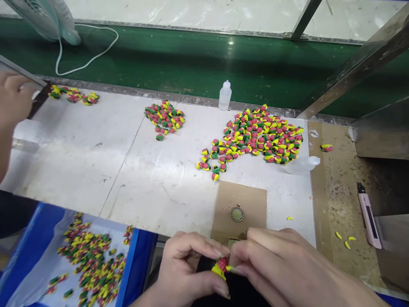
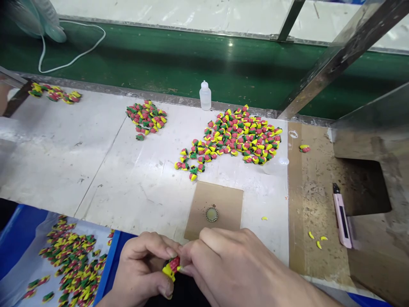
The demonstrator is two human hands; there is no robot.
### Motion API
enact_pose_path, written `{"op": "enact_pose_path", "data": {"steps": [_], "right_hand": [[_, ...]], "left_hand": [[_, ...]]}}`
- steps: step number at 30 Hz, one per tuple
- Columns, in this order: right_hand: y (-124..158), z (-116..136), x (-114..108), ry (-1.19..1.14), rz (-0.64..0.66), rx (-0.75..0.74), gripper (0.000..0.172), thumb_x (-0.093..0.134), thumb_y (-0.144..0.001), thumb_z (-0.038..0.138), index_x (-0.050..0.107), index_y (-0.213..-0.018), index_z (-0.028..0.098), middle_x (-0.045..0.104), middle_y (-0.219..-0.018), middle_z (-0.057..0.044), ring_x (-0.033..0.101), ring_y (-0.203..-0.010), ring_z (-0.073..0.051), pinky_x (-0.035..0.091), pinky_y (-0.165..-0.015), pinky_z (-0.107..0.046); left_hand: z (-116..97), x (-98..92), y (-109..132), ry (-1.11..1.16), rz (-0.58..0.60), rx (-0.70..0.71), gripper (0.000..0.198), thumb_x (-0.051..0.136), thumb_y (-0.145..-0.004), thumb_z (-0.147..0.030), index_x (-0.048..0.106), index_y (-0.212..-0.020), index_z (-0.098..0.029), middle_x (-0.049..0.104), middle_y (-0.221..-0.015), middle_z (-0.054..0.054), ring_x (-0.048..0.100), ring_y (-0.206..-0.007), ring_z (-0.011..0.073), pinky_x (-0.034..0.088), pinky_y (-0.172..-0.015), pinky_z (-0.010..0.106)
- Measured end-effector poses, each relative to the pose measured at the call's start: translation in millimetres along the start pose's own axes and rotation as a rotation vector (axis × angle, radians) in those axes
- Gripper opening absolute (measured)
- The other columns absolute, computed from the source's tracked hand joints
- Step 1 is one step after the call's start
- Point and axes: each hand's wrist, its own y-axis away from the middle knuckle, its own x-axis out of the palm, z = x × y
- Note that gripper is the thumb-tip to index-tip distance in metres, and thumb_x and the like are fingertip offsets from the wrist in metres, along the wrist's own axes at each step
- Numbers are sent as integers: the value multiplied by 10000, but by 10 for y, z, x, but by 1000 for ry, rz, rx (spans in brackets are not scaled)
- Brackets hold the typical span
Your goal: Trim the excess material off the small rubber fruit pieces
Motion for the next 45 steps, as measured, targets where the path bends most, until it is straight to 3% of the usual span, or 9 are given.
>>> {"op": "enact_pose_path", "data": {"steps": [6, 13, 17, 21, 27, 30, 34, 41, 45], "right_hand": [[26, 18, 9, 114, 0, -70, 584, 147, -1192, 295, 665, -933, 218, 677, -737, 14, 651, -598, -134, 438, -516, -283], [106, -33, 175, 149, -171, -119, 555, 211, -1198, 244, 704, -944, 216, 576, -604, 57, 551, -489, -122, 333, -438, -322], [208, -56, 312, 29, -359, -136, 385, 391, -1170, 213, 748, -1024, 214, 588, -600, 49, 551, -509, -127, 362, -449, -289], [288, -50, 413, -129, -461, -52, 247, 588, -1090, 161, 779, -944, 218, 668, -669, 24, 664, -600, -107, 544, -550, -191], [376, -40, 603, -152, -716, -29, 144, 690, -1022, 151, 793, -1056, 247, 803, -885, -38, 790, -867, -167, 676, -711, -231], [430, -60, 650, -82, -721, -84, 129, 675, -1046, 171, 793, -1027, 220, 825, -816, -18, 802, -897, -172, 679, -774, -240], [483, -105, 686, -141, -725, -147, 115, 657, -1055, 153, 769, -1039, 175, 842, -842, -30, 807, -881, -166, 668, -759, -255], [458, -125, 739, -99, -808, -114, 113, 642, -1074, 194, 747, -1035, 208, 804, -780, -3, 765, -863, -172, 635, -760, -299], [491, -75, 808, -102, -858, -37, 178, 593, -1100, 351, 727, -1141, 241, 783, -946, -51, 727, -958, -200, 632, -859, -310]], "left_hand": [[19, -17, -5, -200, 12, 148, 453, 1027, -648, -189, 880, -1053, -331, 895, -889, 23, 868, -805, 229, 690, -804, 193], [72, -34, 2, -239, 5, 214, 438, 1030, -637, -231, 884, -1045, -298, 892, -866, 45, 868, -770, 248, 702, -766, 206], [101, 3, 22, -113, 27, 124, 459, 1040, -617, -201, 885, -1034, -312, 895, -895, 38, 870, -813, 249, 702, -782, 213], [178, 91, 60, 59, -18, 1, 411, 1041, -616, -171, 886, -974, -300, 898, -897, 43, 872, -840, 258, 708, -791, 252], [337, 348, 210, 455, -66, -227, 250, 989, -741, -292, 869, -954, -342, 896, -886, -8, 842, -767, 142, 654, -734, 189], [323, 461, 290, 607, -140, -461, 187, 991, -742, -294, 874, -884, -326, 865, -787, -28, 776, -657, 85, 581, -640, 144], [300, 531, 343, 650, -217, -565, 172, 1017, -698, -292, 878, -800, -306, 832, -727, -21, 770, -702, 104, 552, -634, 146], [387, 544, 374, 589, -221, -493, 149, 998, -726, -299, 876, -811, -301, 819, -722, -26, 691, -564, 79, 553, -594, 167], [366, 467, 280, 420, -86, -249, 181, 958, -781, -340, 872, -940, -325, 869, -842, 3, 777, -707, 132, 589, -660, 194]]}}
